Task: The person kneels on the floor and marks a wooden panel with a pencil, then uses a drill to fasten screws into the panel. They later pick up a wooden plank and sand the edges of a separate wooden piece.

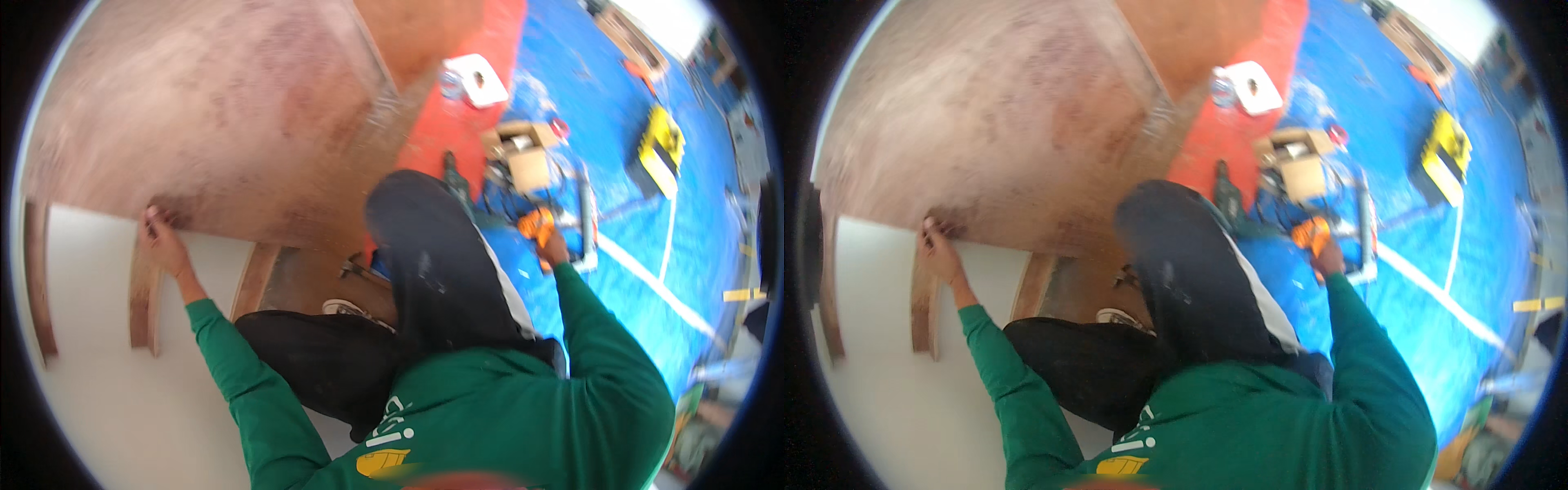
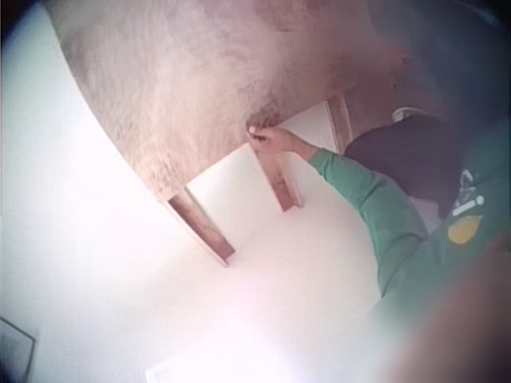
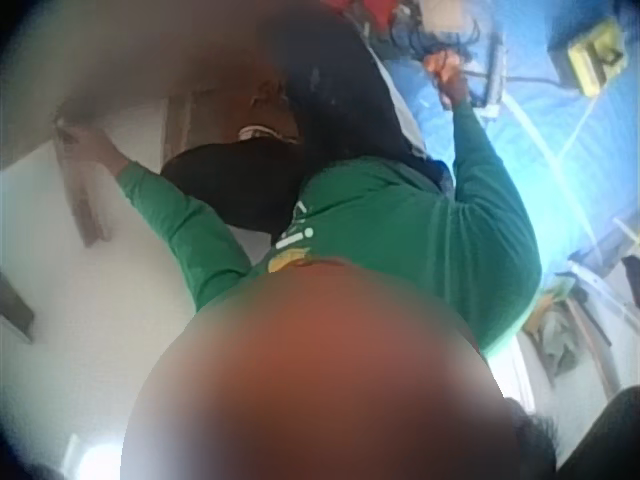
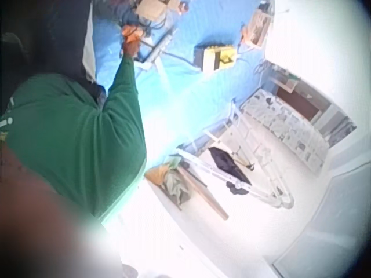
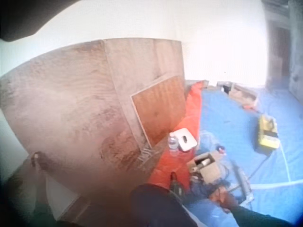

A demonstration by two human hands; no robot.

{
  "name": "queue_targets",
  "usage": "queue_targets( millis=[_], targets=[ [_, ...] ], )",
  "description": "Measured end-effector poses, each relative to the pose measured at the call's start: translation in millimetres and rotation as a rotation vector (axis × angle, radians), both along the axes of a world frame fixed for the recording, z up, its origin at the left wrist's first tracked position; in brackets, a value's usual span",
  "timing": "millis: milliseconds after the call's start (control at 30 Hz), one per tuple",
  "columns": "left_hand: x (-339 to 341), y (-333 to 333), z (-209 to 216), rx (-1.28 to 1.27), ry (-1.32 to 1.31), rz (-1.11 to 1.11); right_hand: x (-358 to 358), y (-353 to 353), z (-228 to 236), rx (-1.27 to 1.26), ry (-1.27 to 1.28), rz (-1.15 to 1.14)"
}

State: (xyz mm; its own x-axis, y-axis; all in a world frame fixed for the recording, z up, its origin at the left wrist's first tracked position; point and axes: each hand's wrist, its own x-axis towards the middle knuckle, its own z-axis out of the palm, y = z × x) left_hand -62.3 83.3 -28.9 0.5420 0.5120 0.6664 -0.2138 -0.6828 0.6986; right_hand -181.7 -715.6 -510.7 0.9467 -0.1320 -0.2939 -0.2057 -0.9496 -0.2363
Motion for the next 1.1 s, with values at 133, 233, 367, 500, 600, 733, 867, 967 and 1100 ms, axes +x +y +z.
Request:
queue_targets(
  millis=[133, 233, 367, 500, 600, 733, 867, 967, 1100],
  targets=[
    [1, -10, 5, 0.166, -0.009, 0.103, -7, 33, 58, 0.034, -0.188, -0.439],
    [0, -17, 7, 0.144, 0.021, 0.129, -8, 62, 98, 0.116, -0.228, -0.406],
    [-2, -20, 11, 0.147, -0.031, 0.157, -12, 94, 123, 0.221, -0.365, -0.296],
    [-8, -20, 20, 0.153, -0.095, 0.206, 5, 109, 132, 0.121, -0.407, -0.117],
    [-11, -15, 22, 0.220, -0.032, 0.270, 40, 107, 130, 0.239, -0.443, -0.028],
    [-4, 5, 18, 0.247, 0.011, 0.266, 56, 100, 114, 0.497, -0.067, -0.044],
    [8, 33, 9, 0.314, 0.069, 0.324, 6, 96, 96, 0.433, 0.188, 0.048],
    [16, 46, 0, 0.378, 0.103, 0.401, -44, 87, 88, 0.467, 0.232, -0.022],
    [19, 50, -3, 0.267, 0.122, 0.418, -89, 62, 76, 0.445, 0.329, -0.119]
  ],
)
